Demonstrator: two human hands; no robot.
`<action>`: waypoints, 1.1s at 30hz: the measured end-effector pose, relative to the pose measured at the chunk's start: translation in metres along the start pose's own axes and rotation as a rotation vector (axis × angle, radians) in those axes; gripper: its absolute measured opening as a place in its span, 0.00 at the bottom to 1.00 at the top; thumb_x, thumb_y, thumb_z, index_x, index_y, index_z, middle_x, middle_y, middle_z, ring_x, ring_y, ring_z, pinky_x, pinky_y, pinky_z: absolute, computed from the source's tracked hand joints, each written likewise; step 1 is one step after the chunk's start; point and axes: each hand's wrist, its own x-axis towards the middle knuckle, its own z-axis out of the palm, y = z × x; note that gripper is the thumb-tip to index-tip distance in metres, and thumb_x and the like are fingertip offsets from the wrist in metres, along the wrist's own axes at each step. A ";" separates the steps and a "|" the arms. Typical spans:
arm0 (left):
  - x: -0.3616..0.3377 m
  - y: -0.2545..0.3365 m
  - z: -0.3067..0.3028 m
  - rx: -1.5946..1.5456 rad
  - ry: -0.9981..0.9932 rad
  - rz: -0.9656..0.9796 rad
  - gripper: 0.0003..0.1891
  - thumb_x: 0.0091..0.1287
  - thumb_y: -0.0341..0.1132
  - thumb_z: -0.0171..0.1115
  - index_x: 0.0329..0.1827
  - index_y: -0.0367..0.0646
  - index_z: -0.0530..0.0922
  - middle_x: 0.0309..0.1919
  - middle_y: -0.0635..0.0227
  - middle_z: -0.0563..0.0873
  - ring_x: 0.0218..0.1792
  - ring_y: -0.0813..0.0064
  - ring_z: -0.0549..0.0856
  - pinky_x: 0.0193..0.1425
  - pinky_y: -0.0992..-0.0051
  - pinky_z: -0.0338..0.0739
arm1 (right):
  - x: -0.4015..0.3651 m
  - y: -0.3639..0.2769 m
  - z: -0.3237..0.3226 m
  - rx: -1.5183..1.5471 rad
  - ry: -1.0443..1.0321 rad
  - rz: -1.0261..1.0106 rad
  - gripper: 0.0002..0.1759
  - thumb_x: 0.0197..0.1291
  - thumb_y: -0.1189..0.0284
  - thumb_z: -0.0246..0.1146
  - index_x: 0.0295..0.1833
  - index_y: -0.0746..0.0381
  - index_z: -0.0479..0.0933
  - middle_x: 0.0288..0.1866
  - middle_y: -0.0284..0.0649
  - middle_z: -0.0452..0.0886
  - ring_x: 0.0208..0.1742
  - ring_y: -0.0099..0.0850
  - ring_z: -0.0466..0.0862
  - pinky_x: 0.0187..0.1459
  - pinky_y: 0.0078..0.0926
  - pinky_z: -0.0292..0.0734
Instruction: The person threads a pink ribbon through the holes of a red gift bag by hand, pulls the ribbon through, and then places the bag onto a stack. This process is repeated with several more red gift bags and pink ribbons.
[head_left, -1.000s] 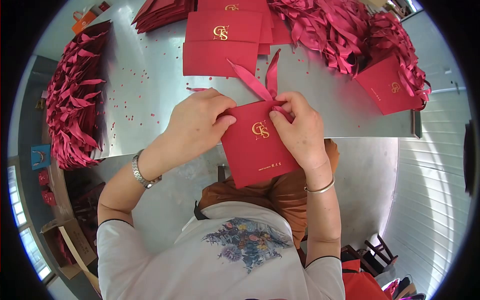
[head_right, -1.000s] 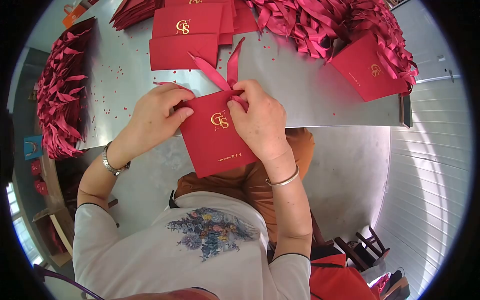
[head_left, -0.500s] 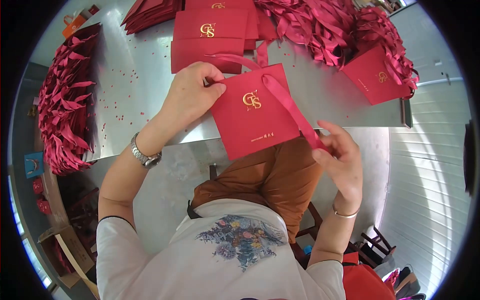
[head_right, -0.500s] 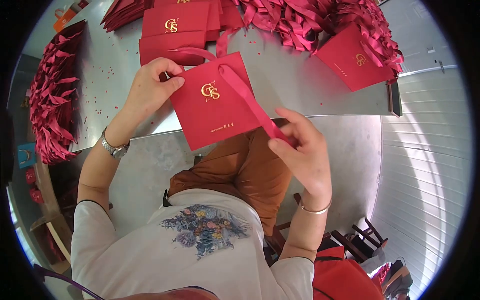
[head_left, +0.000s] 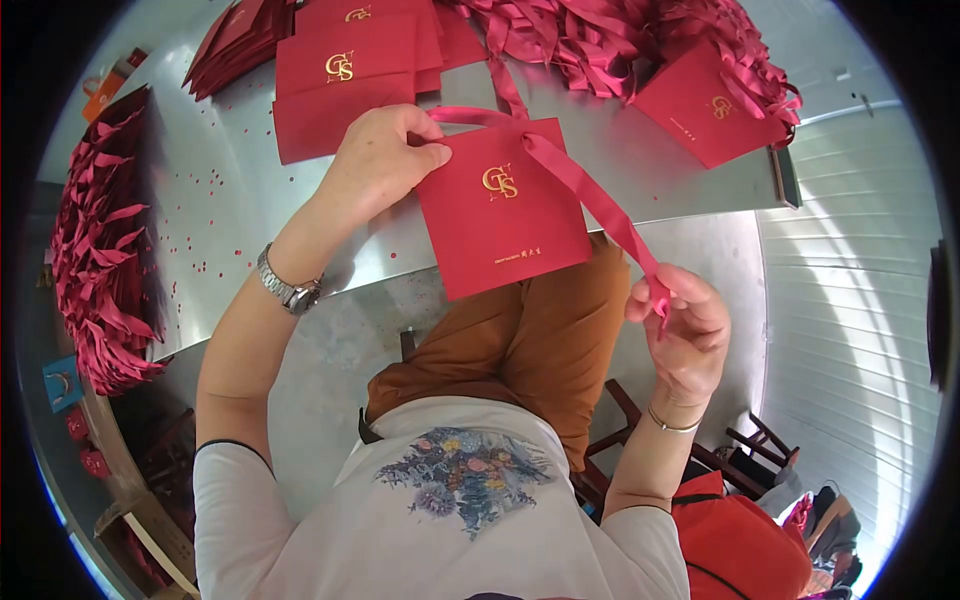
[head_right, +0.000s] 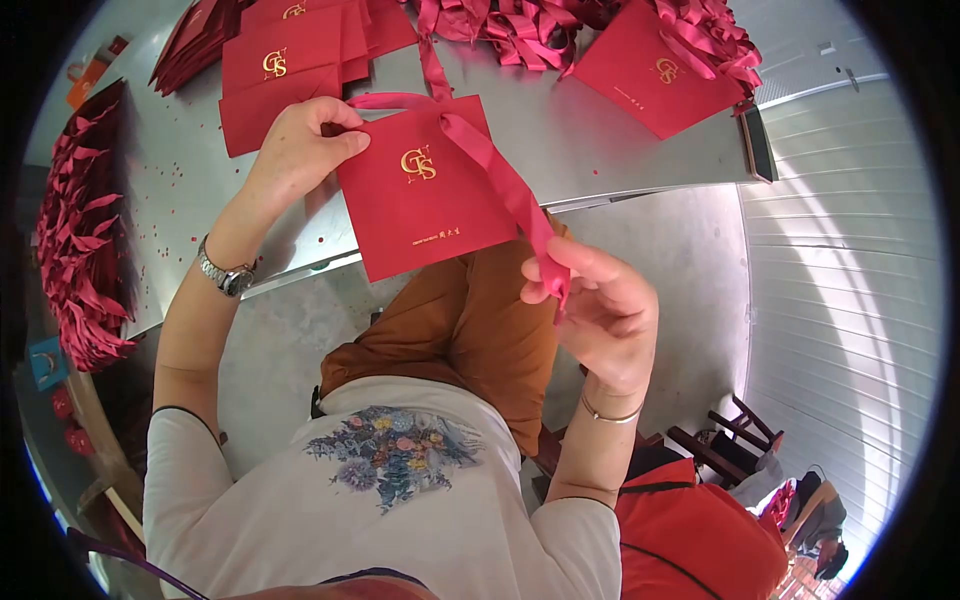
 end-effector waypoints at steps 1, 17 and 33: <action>0.000 -0.001 0.000 -0.001 0.001 -0.003 0.13 0.59 0.34 0.67 0.42 0.34 0.83 0.35 0.55 0.87 0.38 0.62 0.86 0.47 0.68 0.79 | -0.001 0.003 0.000 -0.146 0.048 -0.058 0.23 0.56 0.70 0.71 0.55 0.70 0.78 0.47 0.50 0.83 0.43 0.33 0.84 0.47 0.29 0.79; -0.004 -0.002 -0.009 -0.191 -0.181 -0.076 0.10 0.62 0.28 0.66 0.44 0.33 0.82 0.36 0.65 0.85 0.36 0.77 0.81 0.42 0.76 0.76 | 0.093 0.044 0.080 -0.365 0.093 0.179 0.09 0.67 0.78 0.58 0.52 0.67 0.75 0.33 0.34 0.80 0.33 0.20 0.78 0.35 0.17 0.74; -0.004 -0.015 -0.003 -0.123 -0.239 0.116 0.08 0.62 0.26 0.64 0.43 0.34 0.80 0.36 0.64 0.84 0.37 0.76 0.81 0.43 0.75 0.76 | 0.095 0.094 0.094 -1.010 0.104 -0.307 0.04 0.60 0.75 0.65 0.38 0.64 0.79 0.28 0.42 0.81 0.25 0.37 0.82 0.28 0.29 0.77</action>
